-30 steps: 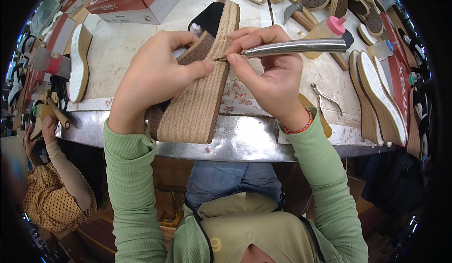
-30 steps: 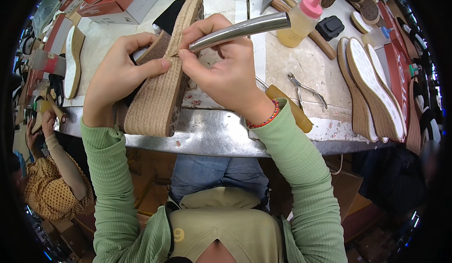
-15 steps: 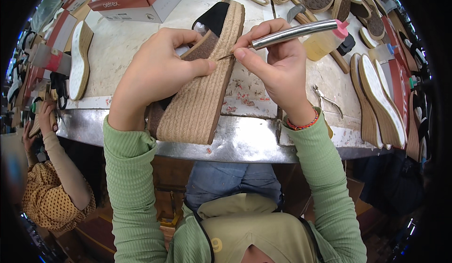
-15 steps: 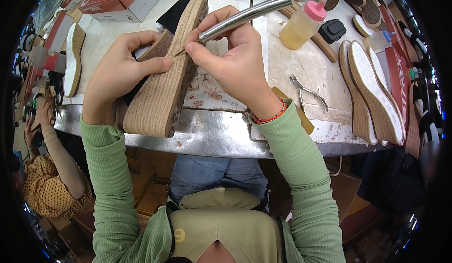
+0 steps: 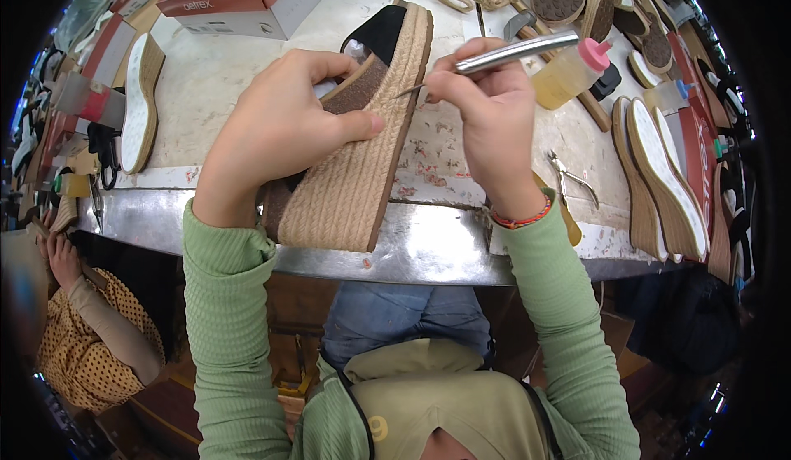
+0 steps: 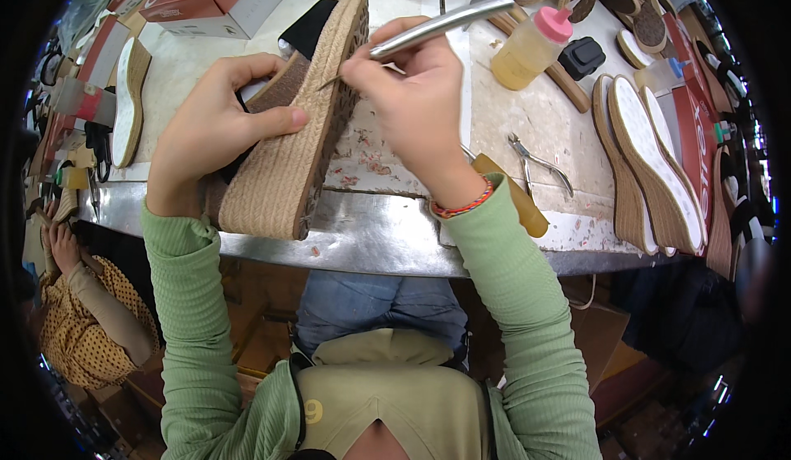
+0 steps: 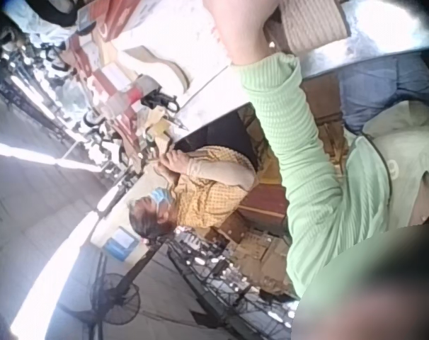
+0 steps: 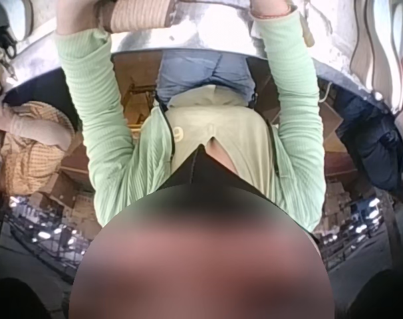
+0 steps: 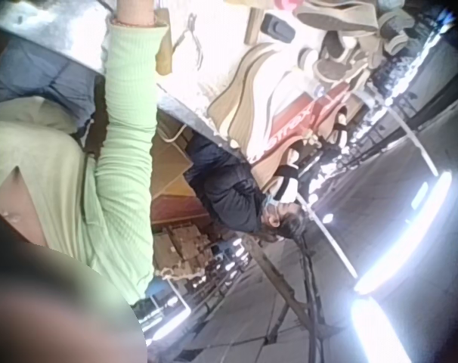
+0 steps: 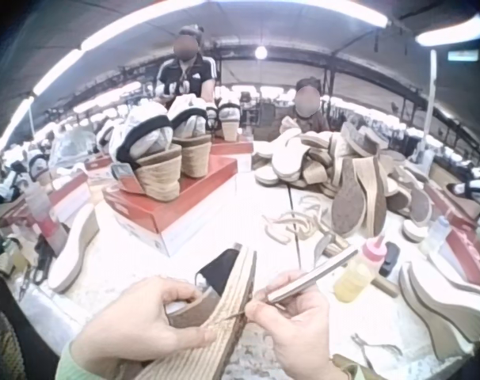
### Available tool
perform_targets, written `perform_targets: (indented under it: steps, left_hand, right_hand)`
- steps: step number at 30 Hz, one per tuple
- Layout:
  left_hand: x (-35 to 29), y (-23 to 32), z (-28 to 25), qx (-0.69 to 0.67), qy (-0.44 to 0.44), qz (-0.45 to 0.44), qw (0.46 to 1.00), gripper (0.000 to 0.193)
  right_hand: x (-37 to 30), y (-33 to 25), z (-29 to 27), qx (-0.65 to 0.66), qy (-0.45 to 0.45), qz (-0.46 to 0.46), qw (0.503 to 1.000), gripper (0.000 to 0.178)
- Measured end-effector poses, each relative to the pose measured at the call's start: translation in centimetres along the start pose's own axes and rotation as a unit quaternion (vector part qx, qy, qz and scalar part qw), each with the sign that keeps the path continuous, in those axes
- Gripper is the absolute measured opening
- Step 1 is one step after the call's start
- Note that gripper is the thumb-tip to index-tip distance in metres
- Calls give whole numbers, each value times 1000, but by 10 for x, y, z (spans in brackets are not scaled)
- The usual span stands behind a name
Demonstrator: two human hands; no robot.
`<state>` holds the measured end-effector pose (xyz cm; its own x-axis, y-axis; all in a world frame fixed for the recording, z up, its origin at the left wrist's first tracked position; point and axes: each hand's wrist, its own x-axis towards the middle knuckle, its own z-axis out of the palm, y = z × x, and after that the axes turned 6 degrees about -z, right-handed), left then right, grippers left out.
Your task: The person applies glue to the edge of a black espadrille wedge sandal and uses a metal awl to press and secure the woven sole edge. They repeatedly adjust the sandal, apply more glue, and use the awl to smooth and align the sole along the side and heel.
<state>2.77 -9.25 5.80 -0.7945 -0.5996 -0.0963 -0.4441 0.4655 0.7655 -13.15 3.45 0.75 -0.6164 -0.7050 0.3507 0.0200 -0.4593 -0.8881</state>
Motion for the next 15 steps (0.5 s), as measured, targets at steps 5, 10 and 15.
perform_targets:
  steps: [5,10,15]
  left_hand:
    - [0,1,1,-17,7,14,1000,46]
    - [-2,3,-1,-4,14,34,999,45]
    - [-5,3,1,3,36,43,998,44]
  right_hand:
    - [-4,-3,-4,29,-57,-15,998,29]
    - [-5,1,-3,3,-87,-43,995,30]
    - [-6,2,-4,14,-81,-49,995,31]
